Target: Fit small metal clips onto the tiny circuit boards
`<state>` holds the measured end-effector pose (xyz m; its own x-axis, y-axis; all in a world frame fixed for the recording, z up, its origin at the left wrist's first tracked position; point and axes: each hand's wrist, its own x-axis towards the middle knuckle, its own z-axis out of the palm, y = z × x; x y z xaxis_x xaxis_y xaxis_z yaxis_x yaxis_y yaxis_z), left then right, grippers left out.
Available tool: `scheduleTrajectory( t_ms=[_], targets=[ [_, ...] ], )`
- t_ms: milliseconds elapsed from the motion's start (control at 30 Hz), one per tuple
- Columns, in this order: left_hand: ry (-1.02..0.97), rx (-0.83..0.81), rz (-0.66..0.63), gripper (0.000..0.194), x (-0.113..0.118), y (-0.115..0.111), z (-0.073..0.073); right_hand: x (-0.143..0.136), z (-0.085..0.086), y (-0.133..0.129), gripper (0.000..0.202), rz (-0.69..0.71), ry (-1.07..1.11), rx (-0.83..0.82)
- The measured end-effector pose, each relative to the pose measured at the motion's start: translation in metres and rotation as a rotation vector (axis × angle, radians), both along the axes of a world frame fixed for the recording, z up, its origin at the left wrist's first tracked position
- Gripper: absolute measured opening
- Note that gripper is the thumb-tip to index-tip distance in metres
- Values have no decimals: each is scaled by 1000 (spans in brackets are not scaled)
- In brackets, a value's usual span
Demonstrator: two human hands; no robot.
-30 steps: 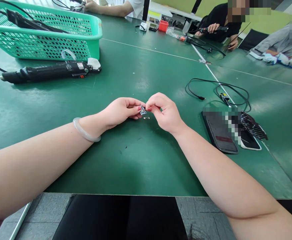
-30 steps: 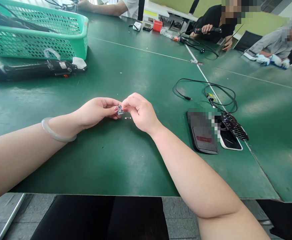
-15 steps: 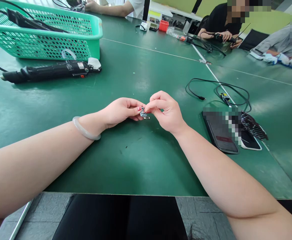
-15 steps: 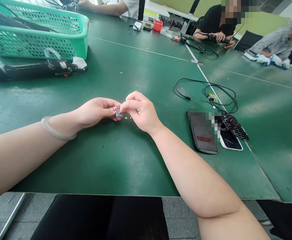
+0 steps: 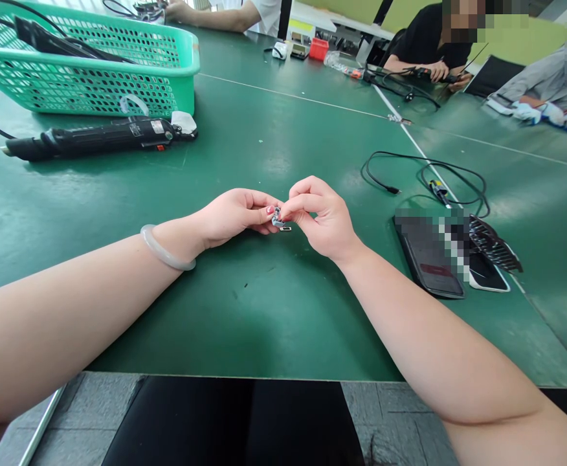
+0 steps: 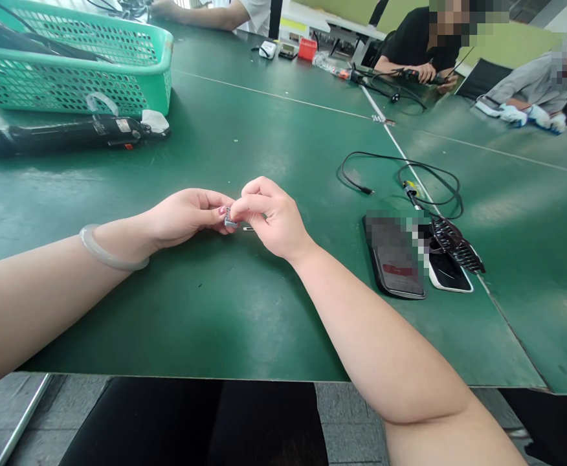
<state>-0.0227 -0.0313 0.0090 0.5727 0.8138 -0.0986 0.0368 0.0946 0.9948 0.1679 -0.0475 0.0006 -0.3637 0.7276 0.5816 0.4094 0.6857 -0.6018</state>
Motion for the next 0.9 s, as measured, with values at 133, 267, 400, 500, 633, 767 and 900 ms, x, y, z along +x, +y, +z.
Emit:
scheduleTrajectory(
  t_ms=[133,267,400,500,633,767,900],
  targets=[
    [8,-5,8,21,0,-1,1,0,-1,0,18,-24,-1,-14],
    [-18,-49,54,16,2,-2,3,0,-1,-1,18,-70,-6,-11],
    [-74,-120,267,7,6,-2,2,0,1,-2,15,-234,-60,-46],
    [-150,-134,410,5,7,0,0,-3,1,-5,11,-239,-147,-68],
    [-173,-128,476,3,9,2,-1,-14,-4,-8,11,-128,-342,-59],
    [-169,-151,490,6,10,2,1,-25,-9,-8,13,-96,-490,-70],
    [-164,-152,487,8,10,1,3,-30,-8,-7,18,-101,-560,-57]
  ],
)
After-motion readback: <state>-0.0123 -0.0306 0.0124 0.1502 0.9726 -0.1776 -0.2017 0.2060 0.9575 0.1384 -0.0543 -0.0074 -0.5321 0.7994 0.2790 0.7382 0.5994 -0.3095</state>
